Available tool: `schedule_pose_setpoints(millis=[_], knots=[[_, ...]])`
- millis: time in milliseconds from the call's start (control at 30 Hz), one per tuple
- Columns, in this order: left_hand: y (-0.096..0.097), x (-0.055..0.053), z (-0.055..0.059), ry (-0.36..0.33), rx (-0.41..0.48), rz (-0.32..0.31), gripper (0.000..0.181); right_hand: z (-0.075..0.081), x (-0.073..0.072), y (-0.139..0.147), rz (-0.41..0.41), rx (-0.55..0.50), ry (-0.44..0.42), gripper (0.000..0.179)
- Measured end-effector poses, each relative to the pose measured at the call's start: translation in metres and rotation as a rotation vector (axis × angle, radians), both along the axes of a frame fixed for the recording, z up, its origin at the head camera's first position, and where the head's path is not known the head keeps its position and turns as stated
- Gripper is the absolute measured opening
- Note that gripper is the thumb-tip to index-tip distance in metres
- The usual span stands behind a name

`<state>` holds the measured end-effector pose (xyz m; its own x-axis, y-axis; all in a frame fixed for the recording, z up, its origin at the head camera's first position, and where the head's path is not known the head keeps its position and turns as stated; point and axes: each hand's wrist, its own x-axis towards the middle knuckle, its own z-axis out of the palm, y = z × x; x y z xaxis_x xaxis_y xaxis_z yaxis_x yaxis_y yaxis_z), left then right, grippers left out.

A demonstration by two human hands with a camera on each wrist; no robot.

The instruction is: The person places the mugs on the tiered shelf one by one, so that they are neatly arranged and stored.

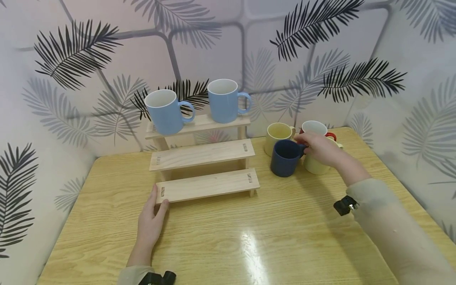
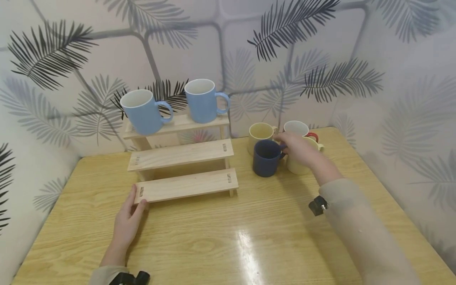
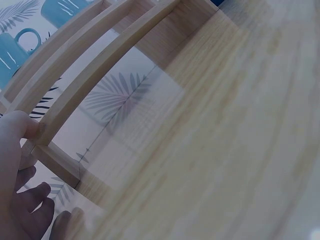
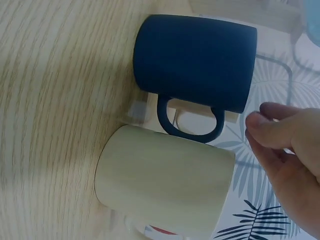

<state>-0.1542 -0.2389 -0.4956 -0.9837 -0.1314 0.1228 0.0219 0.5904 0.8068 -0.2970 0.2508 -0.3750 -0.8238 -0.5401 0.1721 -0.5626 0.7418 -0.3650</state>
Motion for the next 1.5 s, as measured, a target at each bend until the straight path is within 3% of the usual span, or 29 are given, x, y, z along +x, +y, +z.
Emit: schedule_pose_setpoints(millis=[100, 300, 533, 867, 1133, 1500], knots=[[0.000, 0.000, 0.000, -0.001, -0.002, 0.000, 0.067, -0.002, -0.005, -0.002, -0.014, 0.024, 0.021, 0.032], [0.001, 0.000, -0.001, -0.006, 0.008, -0.001, 0.067, -0.006, -0.015, -0.003, -0.069, 0.095, -0.032, 0.027], [0.002, 0.000, 0.000, -0.013, 0.009, 0.000, 0.067, -0.009, -0.021, -0.001, -0.060, 0.162, -0.050, 0.021], [0.002, 0.001, -0.001, 0.004, 0.019, -0.009, 0.068, -0.013, -0.026, -0.001, -0.008, 0.192, 0.050, 0.017], [0.001, 0.000, -0.003, 0.013, 0.019, 0.003, 0.069, -0.016, -0.029, -0.001, 0.016, 0.193, 0.047, 0.015], [0.000, 0.000, -0.002, -0.002, 0.021, 0.009, 0.069, -0.023, -0.016, -0.001, 0.067, 0.104, 0.084, 0.014]])
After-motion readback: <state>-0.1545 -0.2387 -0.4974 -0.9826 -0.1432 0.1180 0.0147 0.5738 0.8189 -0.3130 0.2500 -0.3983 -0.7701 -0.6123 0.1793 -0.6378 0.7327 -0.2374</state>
